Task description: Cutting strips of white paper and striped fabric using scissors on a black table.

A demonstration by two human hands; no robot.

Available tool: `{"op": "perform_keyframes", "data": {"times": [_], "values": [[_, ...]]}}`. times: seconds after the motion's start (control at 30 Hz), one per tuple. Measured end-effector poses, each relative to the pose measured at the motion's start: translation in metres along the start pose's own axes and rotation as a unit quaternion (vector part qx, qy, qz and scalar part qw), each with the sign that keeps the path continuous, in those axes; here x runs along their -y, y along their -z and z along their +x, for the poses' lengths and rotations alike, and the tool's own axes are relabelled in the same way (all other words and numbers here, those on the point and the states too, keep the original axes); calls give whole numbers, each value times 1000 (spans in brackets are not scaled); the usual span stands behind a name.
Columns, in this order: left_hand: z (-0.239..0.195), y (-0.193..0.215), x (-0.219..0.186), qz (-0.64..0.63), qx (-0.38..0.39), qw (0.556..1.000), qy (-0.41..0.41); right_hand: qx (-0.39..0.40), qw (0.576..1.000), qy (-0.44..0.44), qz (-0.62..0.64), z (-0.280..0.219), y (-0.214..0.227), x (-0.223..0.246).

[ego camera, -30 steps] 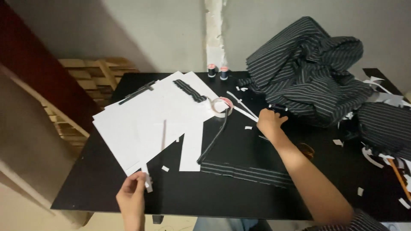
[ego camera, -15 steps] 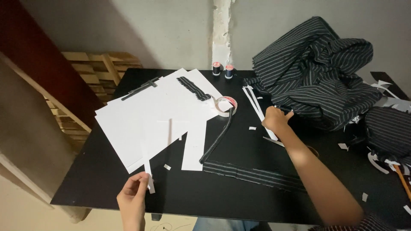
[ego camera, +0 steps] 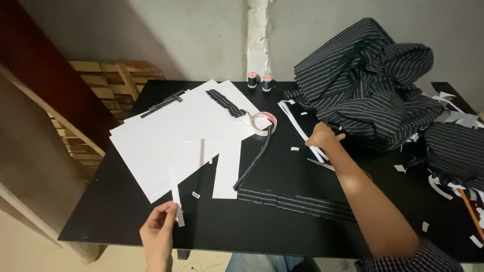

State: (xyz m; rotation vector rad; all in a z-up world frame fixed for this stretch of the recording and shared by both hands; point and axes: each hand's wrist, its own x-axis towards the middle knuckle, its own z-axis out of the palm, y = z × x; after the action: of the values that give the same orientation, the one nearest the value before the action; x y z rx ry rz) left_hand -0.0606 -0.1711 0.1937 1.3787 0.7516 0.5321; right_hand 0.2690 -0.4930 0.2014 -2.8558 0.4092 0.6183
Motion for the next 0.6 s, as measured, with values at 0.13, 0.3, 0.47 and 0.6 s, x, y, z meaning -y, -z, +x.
{"op": "perform_keyframes", "data": {"times": [0.13, 0.3, 0.47, 0.6], "values": [[-9, -4, -5, -1, 9, 1000, 7, -37, 999, 17, -17, 0, -9, -4], [-13, -13, 9, -111, 49, 992, 15, -173, 956, 127, 198, -40, -10, -22], [-8, -65, 73, -133, 124, 983, 8, -70, 833, 353, 421, -178, -29, -9], [-55, -121, 54, -217, 239, 946, 40, -7, 821, 351, 450, -237, -84, 7]]}}
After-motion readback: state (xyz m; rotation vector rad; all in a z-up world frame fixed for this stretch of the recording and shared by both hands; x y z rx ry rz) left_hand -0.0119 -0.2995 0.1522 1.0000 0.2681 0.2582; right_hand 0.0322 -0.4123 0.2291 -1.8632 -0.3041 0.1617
